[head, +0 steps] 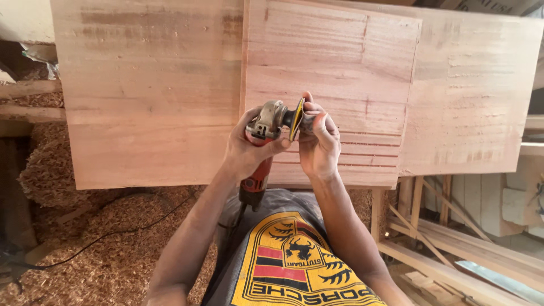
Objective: The person sands a wooden panel using a power sander, moves the panel aside, and then replaces the sanding disc on the tool by hand.
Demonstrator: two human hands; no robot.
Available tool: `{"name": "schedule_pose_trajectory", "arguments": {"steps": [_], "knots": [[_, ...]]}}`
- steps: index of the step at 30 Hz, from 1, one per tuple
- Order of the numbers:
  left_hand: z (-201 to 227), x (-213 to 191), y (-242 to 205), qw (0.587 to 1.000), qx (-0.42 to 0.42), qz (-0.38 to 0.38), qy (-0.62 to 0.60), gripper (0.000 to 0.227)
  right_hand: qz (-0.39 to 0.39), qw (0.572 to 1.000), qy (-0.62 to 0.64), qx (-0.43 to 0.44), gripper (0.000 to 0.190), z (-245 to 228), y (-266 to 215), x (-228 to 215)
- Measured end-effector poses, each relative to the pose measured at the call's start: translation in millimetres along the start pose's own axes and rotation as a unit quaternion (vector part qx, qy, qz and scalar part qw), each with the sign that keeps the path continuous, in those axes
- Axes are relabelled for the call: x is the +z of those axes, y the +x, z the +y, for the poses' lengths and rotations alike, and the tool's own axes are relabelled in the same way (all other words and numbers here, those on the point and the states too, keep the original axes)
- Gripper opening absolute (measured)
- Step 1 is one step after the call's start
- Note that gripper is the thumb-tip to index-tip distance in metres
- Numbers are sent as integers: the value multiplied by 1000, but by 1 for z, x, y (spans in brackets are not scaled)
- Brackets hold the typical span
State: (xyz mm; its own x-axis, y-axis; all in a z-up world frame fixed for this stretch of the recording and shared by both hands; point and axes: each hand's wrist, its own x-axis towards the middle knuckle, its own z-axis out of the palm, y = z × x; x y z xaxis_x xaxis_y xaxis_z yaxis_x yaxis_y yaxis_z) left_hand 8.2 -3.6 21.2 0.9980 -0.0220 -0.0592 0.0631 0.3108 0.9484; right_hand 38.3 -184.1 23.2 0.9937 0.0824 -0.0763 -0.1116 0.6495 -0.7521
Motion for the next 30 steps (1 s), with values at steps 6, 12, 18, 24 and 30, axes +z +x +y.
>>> {"name": "schedule_pose_trajectory", "arguments": {"steps": [6,12,18,24,30], "knots": [[16,7,-12,991,101,71,58,79,-79,956,-221,-178,21,-10,-12,24],[30,6,-18,978,151,88,110,84,-66,945,-300,-113,39,-21,-31,56],[24,3,-24,987,127,89,43,85,-18,885,-442,-147,30,-12,-33,53],[16,-8,-32,992,106,53,-43,83,-41,682,-604,-411,18,10,-24,44],[16,-20,-34,995,79,50,-43,83,14,709,-657,-257,22,23,1,14]]}}
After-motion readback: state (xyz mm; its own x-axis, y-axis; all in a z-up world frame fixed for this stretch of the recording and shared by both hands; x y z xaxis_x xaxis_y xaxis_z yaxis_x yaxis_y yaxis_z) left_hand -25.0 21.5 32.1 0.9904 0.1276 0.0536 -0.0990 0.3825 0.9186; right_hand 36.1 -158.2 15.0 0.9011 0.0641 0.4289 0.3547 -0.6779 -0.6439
